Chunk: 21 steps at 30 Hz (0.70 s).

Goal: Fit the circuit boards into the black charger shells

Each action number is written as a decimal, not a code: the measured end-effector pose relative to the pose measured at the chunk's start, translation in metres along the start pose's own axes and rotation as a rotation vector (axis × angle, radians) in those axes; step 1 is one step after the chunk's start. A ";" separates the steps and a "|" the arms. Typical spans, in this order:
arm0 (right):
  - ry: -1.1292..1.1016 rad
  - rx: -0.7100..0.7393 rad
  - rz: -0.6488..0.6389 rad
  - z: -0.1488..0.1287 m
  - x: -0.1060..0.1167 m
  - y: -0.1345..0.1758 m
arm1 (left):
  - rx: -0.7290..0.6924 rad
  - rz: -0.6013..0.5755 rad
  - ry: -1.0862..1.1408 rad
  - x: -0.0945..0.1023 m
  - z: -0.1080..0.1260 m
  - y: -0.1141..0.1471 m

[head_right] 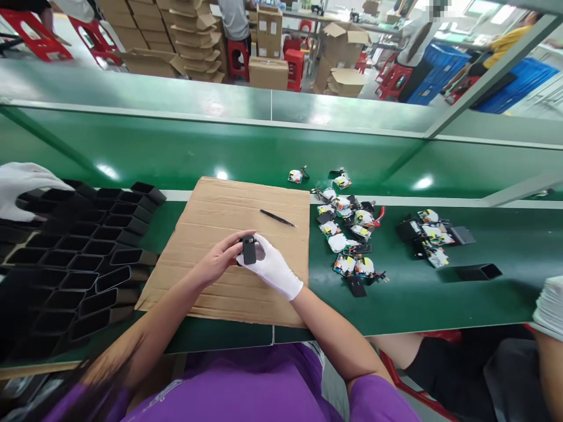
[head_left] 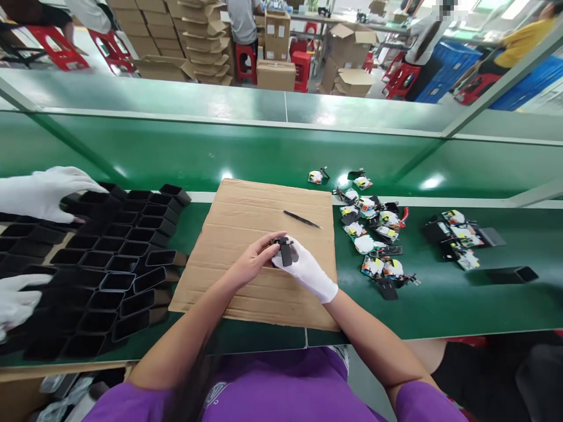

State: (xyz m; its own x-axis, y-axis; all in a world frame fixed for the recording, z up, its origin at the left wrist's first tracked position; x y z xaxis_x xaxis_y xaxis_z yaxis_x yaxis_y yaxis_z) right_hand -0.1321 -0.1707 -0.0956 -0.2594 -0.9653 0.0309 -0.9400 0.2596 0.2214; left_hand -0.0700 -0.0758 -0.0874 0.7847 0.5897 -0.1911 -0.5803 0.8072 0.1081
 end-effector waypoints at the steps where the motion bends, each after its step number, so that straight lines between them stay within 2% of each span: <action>1: -0.015 0.012 0.004 0.000 0.000 -0.001 | 0.003 -0.011 -0.016 0.001 0.000 0.000; 6: -0.026 0.073 -0.010 -0.002 -0.002 -0.001 | -0.049 -0.081 -0.079 0.000 -0.001 0.000; 11: -0.047 0.073 -0.005 -0.007 -0.003 0.002 | -0.209 -0.060 -0.090 -0.001 0.000 0.001; 16: -0.086 0.053 0.065 -0.005 0.002 0.006 | -0.345 -0.044 -0.127 -0.006 0.007 0.004; 21: -0.045 0.064 0.112 -0.002 0.006 0.009 | -0.377 -0.047 -0.121 -0.009 0.009 0.005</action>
State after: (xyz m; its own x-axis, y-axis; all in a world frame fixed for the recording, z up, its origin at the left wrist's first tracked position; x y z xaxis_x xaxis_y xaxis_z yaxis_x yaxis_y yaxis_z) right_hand -0.1413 -0.1747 -0.0912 -0.3717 -0.9283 0.0077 -0.9166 0.3682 0.1559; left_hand -0.0783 -0.0765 -0.0765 0.8190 0.5696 -0.0689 -0.5652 0.7802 -0.2679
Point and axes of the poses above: each hand's wrist, its own y-axis away from the middle knuckle, its own x-axis out of the back of the hand, z = x × y, the point moved 7 cm from there along -y, towards the middle knuckle, and after that the axes turned 10 degrees about -x, right-handed, at the moved point
